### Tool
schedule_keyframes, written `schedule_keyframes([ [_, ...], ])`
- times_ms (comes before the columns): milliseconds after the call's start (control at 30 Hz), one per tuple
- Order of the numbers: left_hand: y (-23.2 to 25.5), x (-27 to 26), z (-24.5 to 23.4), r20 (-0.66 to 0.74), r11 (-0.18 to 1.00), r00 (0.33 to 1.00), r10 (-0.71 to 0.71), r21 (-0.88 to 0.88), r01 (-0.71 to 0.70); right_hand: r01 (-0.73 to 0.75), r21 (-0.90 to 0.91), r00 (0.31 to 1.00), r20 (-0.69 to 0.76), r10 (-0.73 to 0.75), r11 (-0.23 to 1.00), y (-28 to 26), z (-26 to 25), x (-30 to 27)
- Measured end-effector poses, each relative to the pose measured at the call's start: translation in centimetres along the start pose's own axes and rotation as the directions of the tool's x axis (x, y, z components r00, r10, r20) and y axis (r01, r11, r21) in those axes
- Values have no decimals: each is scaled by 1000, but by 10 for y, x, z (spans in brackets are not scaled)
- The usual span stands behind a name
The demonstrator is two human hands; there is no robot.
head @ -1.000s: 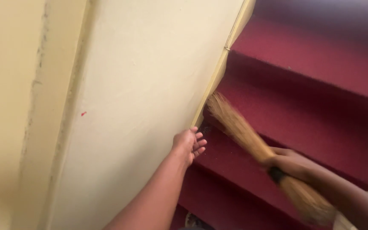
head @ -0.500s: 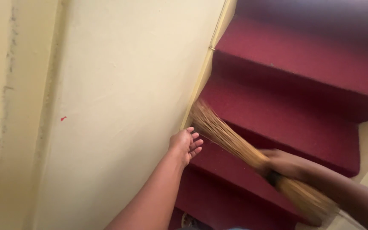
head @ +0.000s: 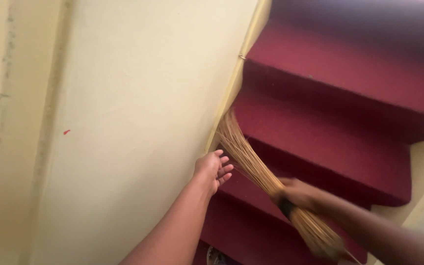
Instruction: Sweeping dust and debris off red-carpeted stairs using a handheld broom.
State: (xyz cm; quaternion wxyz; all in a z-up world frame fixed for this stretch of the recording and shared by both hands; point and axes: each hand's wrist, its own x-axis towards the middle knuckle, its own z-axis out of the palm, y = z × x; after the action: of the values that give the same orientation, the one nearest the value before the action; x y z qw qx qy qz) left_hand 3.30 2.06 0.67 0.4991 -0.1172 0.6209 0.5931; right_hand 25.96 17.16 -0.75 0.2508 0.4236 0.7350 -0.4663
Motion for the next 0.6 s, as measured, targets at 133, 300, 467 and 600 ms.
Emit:
schedule_keyframes([
  [133,-4,5,8,20,1000,1000,3,-6,-3,-115,365,981,-105,163,924,36,-36,-74],
  [300,4,-17,37,14,998,999,-44,40,43,-216,623,930,-102,352,751,76,-83,0],
  [467,2,-22,47,65,997,997,-33,73,28,-154,212,985,-48,168,965,22,-14,-64],
  [600,12,-27,39,45,997,999,-10,77,6,-107,268,980,-136,147,958,52,-16,-83],
])
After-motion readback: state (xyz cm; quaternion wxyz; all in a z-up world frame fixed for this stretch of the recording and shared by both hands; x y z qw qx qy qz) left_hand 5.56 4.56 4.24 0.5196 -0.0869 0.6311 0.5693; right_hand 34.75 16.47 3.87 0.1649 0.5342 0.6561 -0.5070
